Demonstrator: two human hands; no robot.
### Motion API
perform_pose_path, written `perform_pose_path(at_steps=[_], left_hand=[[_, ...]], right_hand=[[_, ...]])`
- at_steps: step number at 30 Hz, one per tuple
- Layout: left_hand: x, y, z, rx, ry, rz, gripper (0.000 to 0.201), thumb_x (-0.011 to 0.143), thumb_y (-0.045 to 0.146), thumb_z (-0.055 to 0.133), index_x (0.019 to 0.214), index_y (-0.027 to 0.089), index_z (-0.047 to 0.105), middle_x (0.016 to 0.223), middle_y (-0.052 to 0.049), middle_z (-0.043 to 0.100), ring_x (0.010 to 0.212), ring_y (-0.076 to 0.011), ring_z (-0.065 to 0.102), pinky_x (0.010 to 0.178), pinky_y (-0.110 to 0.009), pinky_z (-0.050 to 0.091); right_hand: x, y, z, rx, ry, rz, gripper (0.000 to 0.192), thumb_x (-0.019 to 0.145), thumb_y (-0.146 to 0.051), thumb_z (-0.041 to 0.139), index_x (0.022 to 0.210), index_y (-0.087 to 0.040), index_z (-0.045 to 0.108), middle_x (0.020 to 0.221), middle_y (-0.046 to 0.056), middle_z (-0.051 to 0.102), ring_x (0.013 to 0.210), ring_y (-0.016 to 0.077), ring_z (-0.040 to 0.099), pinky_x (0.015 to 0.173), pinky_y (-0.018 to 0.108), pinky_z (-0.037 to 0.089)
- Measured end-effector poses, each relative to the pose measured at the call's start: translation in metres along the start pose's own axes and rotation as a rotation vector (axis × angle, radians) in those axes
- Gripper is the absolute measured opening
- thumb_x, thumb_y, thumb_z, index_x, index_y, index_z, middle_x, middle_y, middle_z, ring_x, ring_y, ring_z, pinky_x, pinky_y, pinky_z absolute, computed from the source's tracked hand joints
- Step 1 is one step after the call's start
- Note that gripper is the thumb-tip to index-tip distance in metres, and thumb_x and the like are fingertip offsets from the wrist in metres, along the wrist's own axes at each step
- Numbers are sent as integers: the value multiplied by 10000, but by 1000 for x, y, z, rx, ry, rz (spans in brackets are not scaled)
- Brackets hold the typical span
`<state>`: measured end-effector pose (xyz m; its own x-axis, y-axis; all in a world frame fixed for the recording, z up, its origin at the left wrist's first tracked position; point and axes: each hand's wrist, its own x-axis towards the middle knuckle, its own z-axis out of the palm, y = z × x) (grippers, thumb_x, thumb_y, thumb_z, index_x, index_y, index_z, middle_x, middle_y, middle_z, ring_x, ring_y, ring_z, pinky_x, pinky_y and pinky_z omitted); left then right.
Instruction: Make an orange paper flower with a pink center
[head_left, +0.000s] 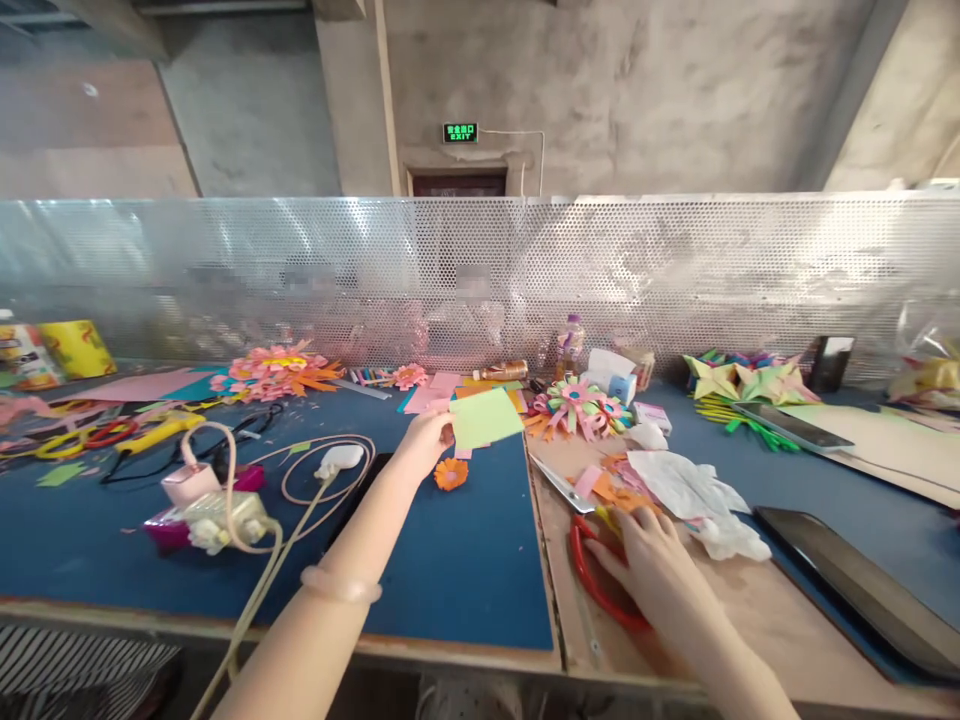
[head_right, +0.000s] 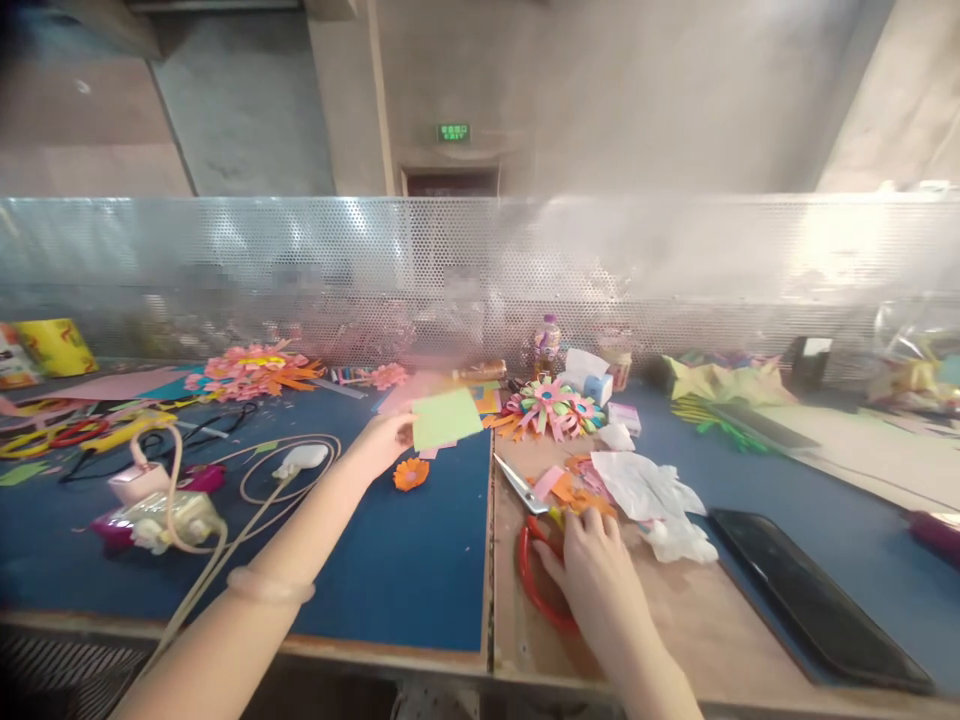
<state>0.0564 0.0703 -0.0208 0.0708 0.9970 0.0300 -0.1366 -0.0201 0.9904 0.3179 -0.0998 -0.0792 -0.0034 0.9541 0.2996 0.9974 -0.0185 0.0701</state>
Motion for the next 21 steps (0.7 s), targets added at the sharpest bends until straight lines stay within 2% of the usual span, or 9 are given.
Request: perform_pose_path(at_steps=[4, 10, 16, 21], left_hand=[[-7, 0, 21, -165, 30, 67, 267, 887, 291, 541, 1106, 140, 560, 1057, -72, 608, 858, -175, 617, 723, -357, 533], [-34, -5, 34, -297, 53, 161, 204, 871, 238, 567, 1043, 129, 588, 997, -56, 631, 804, -155, 625, 689, -325, 533], [-31, -4, 27, -357, 52, 130, 262, 879, 268, 554, 1109, 142, 561, 1063, -71, 607, 859, -175, 616, 719, -353, 534], [-26, 2, 19, -431, 9, 84, 281, 884, 284, 546, 1128, 145, 550, 1087, -77, 597, 882, -184, 613, 734, -367, 533]], right_hand=[[2, -13, -21, -63, -65, 59, 292, 912, -349, 522, 901, -98, 669, 931, 144, 606, 913, 302, 569, 746, 385, 478], [6, -18, -38, -96, -180, 129, 314, 904, -417, 556, 933, -111, 624, 988, 82, 613, 995, 221, 558, 892, 428, 425], [33, 1, -39, 185, -320, 146, 288, 931, -401, 525, 959, -126, 606, 943, 51, 614, 841, 169, 599, 785, 361, 499], [36, 19, -38, 538, -256, 144, 256, 934, -375, 529, 892, -133, 602, 853, 22, 604, 712, 126, 583, 663, 278, 512]])
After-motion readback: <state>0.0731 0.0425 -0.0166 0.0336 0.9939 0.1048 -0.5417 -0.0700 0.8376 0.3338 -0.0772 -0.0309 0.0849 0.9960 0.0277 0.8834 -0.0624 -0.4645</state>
